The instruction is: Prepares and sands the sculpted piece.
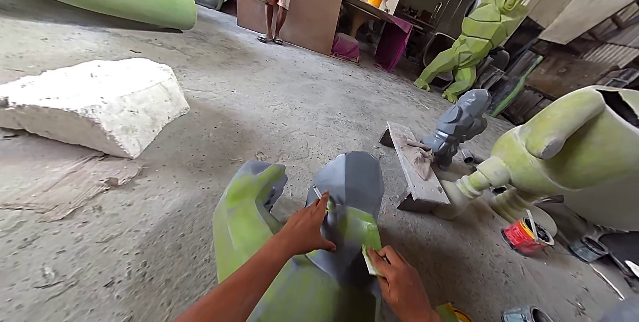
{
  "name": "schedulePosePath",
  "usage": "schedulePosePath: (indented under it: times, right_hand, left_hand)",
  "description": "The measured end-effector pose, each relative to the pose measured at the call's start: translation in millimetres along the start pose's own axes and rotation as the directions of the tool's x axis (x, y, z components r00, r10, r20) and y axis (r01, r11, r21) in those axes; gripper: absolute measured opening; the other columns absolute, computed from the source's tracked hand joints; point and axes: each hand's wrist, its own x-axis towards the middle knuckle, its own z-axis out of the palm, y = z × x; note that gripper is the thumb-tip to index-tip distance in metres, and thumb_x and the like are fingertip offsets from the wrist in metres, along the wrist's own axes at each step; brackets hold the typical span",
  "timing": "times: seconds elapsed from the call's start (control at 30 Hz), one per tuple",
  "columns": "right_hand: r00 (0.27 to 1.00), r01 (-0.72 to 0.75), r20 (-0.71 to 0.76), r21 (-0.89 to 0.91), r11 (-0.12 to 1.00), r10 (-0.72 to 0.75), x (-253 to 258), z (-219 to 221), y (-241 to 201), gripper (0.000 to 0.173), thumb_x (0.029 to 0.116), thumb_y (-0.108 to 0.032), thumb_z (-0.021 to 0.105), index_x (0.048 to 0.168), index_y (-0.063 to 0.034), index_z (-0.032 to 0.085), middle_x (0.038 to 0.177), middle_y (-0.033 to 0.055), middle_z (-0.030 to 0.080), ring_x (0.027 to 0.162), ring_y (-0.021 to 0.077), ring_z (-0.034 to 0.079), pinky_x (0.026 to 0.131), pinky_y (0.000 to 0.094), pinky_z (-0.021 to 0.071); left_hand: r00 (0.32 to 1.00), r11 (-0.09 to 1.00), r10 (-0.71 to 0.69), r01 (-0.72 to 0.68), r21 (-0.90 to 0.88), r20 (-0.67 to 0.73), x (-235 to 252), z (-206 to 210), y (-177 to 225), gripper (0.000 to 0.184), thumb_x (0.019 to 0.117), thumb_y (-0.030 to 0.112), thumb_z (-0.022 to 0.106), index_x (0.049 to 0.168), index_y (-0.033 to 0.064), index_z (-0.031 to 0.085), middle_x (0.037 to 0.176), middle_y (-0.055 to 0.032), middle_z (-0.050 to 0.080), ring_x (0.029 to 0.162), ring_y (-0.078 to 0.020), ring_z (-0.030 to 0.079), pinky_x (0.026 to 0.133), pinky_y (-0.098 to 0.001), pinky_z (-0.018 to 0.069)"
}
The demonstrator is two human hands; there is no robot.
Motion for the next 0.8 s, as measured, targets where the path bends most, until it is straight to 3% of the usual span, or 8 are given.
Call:
schedulePosePath:
  times: [0.13,0.27,0.43,0.57,0.67,0.8]
  right_hand:
    - [0.999,0.002,-0.046,0.196,0.981,0.007,5,-7,14,0.035,0.0922,-0.019,0.061,0.122,-0.0295,0.076,0.113,-0.0030,0.070,0.102,0.0087,0.067,0.083,0.0308,0.0606]
    - [0.990,-0.061,-0.094,0.368,0.928,0.102,55,-16,28,0.037,0.0969,-0.014,0.052,0.126,-0.0212,0.074,0.116,-0.0001,0.070,0.105,0.0069,0.066,0.090,0.0296,0.0586]
    - [0.990,-0.140,0.064,0.365,0.921,0.126,104,-7,42,0.037,0.1017,-0.021,0.048,0.128,-0.0245,0.073,0.120,0.0009,0.069,0.112,0.0081,0.064,0.099,0.0309,0.0539]
    - [0.982,-0.153,0.157,0.314,0.937,0.108,119,-2,35,0.037,0.1009,-0.022,0.047,0.126,-0.0265,0.074,0.120,-0.0005,0.068,0.113,0.0093,0.063,0.101,0.0331,0.0527]
    - [0.966,-0.177,0.236,0.323,0.930,0.102,117,-10,32,0.037,0.1013,-0.021,0.046,0.125,-0.0248,0.074,0.121,0.0003,0.068,0.115,0.0101,0.063,0.102,0.0343,0.0517]
    - [0.978,-0.140,0.193,0.356,0.924,0.074,97,-13,30,0.036,0.1016,-0.020,0.048,0.125,-0.0275,0.075,0.119,-0.0017,0.068,0.113,0.0081,0.062,0.100,0.0320,0.0532]
  left_hand:
    - [1.000,0.999,-0.016,0.016,-0.045,-0.003,-3,-3,1,0.139,0.0654,0.063,0.088,0.165,0.0070,0.009,0.156,-0.0213,0.043,0.128,-0.0377,0.059,0.101,-0.0576,0.0510]
    - [1.000,0.999,-0.010,0.010,-0.048,-0.005,-3,-4,0,0.140,0.0653,0.062,0.089,0.165,0.0065,0.007,0.156,-0.0209,0.043,0.129,-0.0376,0.058,0.102,-0.0576,0.0504]
    - [1.000,0.999,-0.023,0.023,-0.023,0.003,-1,-3,1,0.142,0.0651,0.064,0.088,0.165,0.0069,0.005,0.156,-0.0213,0.042,0.128,-0.0376,0.059,0.101,-0.0571,0.0514]
    - [1.000,0.999,-0.024,0.024,-0.022,0.008,-1,-4,3,0.141,0.0652,0.063,0.088,0.165,0.0071,0.006,0.154,-0.0213,0.044,0.124,-0.0380,0.061,0.099,-0.0575,0.0523]
    - [0.999,0.999,-0.030,0.030,-0.013,0.012,-1,-4,3,0.141,0.0647,0.064,0.088,0.165,0.0084,0.006,0.153,-0.0197,0.046,0.123,-0.0362,0.062,0.098,-0.0556,0.0529]
    - [1.000,1.000,-0.021,0.021,-0.006,0.002,0,-3,2,0.142,0.0638,0.065,0.088,0.165,0.0082,0.006,0.152,-0.0191,0.046,0.121,-0.0347,0.063,0.096,-0.0546,0.0535]
